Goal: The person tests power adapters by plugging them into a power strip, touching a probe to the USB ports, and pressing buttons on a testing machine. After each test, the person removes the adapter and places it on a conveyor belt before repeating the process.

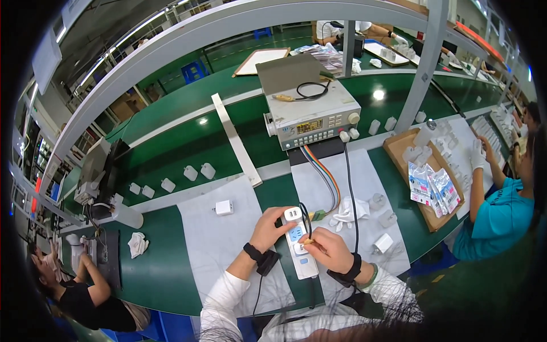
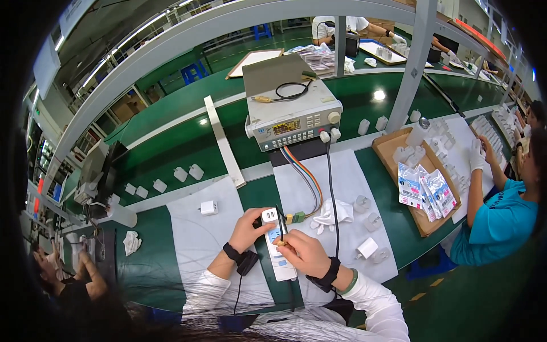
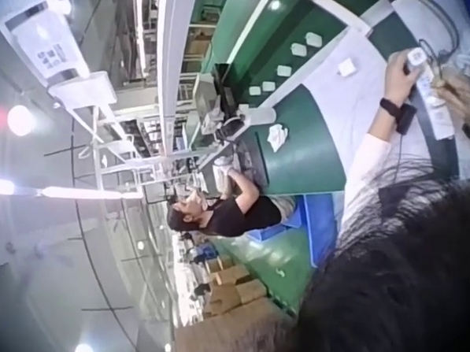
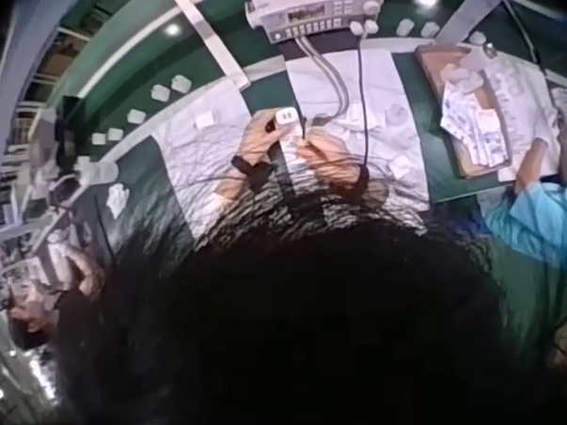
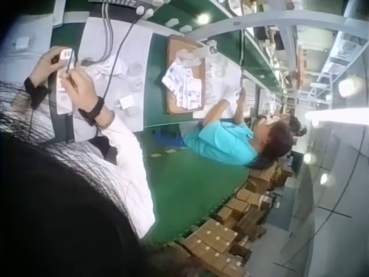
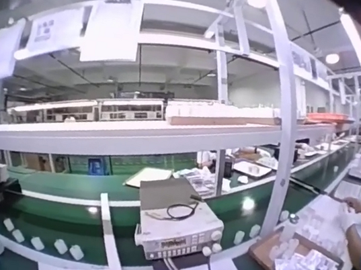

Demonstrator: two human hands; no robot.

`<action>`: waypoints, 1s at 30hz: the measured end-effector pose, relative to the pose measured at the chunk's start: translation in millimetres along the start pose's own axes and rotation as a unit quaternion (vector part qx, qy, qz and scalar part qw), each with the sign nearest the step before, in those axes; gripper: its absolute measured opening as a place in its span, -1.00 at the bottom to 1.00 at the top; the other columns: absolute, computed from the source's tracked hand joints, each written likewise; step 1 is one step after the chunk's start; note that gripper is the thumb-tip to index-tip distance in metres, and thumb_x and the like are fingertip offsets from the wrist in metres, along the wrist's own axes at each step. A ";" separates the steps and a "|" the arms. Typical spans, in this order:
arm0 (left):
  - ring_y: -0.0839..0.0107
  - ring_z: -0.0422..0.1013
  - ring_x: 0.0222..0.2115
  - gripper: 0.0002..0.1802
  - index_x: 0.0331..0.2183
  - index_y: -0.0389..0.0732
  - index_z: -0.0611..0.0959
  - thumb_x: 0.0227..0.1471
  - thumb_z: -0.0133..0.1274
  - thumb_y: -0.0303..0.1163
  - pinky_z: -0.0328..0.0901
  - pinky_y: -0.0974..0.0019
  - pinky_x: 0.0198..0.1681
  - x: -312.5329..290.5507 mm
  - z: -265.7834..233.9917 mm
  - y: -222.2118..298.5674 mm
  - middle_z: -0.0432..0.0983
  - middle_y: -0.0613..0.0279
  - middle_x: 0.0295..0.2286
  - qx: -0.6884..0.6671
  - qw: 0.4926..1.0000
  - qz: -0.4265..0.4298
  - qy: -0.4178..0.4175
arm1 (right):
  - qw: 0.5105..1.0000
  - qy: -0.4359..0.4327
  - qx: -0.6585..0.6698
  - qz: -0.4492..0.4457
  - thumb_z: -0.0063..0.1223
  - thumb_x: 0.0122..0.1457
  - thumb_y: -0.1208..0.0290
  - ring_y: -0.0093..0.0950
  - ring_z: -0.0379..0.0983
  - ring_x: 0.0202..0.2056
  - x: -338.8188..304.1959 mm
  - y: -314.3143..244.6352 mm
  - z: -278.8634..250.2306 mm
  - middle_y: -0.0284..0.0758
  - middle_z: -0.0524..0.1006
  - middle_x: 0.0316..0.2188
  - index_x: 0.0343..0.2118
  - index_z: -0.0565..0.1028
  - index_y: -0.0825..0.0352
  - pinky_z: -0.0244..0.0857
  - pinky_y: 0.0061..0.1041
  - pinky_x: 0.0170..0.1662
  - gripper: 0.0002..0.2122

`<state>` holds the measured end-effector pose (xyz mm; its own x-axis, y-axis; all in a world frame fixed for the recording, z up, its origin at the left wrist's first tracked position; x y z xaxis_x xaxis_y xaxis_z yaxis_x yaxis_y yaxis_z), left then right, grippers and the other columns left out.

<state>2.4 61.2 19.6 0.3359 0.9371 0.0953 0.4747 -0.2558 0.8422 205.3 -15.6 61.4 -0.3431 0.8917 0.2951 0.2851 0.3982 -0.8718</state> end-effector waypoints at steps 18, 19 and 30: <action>0.17 0.49 -0.25 -0.77 -0.23 -0.07 0.55 -0.02 0.01 -0.40 0.38 0.12 -0.27 195.2 -66.9 -38.8 0.53 0.20 -0.28 0.478 0.878 0.004 0.009 | 0.999 -0.016 -0.012 -0.032 0.17 0.11 0.36 -0.44 0.46 -0.49 -8.1 9.6 1.7 -0.35 0.45 -0.41 -0.21 0.51 0.28 0.33 -0.56 -0.45 -0.79; 0.19 0.51 -0.26 -0.84 -0.29 -0.06 0.56 0.03 -0.05 -0.39 0.38 0.08 -0.31 198.6 -63.5 -38.2 0.55 0.22 -0.28 0.506 0.863 0.014 -0.006 | 0.999 -0.013 -0.011 -0.028 0.17 0.11 0.36 -0.44 0.46 -0.49 -9.1 12.3 1.4 -0.35 0.45 -0.41 -0.21 0.51 0.28 0.33 -0.56 -0.45 -0.79; 0.12 0.42 -0.16 -0.66 -0.07 -0.02 0.57 0.07 -0.04 -0.32 0.25 -0.07 -0.28 153.0 -147.4 -121.0 0.43 0.22 -0.18 0.700 0.662 -0.253 -0.087 | 0.999 -0.016 0.007 -0.044 0.16 0.12 0.35 -0.44 0.46 -0.48 -8.2 15.6 8.1 -0.34 0.46 -0.37 -0.20 0.50 0.29 0.33 -0.55 -0.44 -0.78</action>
<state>-123.6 270.5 10.5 -0.1232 0.9765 -0.1766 0.8103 -0.0037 -0.5861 205.3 -18.5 42.3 -0.3949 0.8462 0.3578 0.2410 0.4712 -0.8484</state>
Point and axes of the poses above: each hand's wrist, its own x-axis towards the middle knuckle, its own z-axis out of the palm, y = z × x, the point moved 1 cm from there along x, towards the middle knuckle
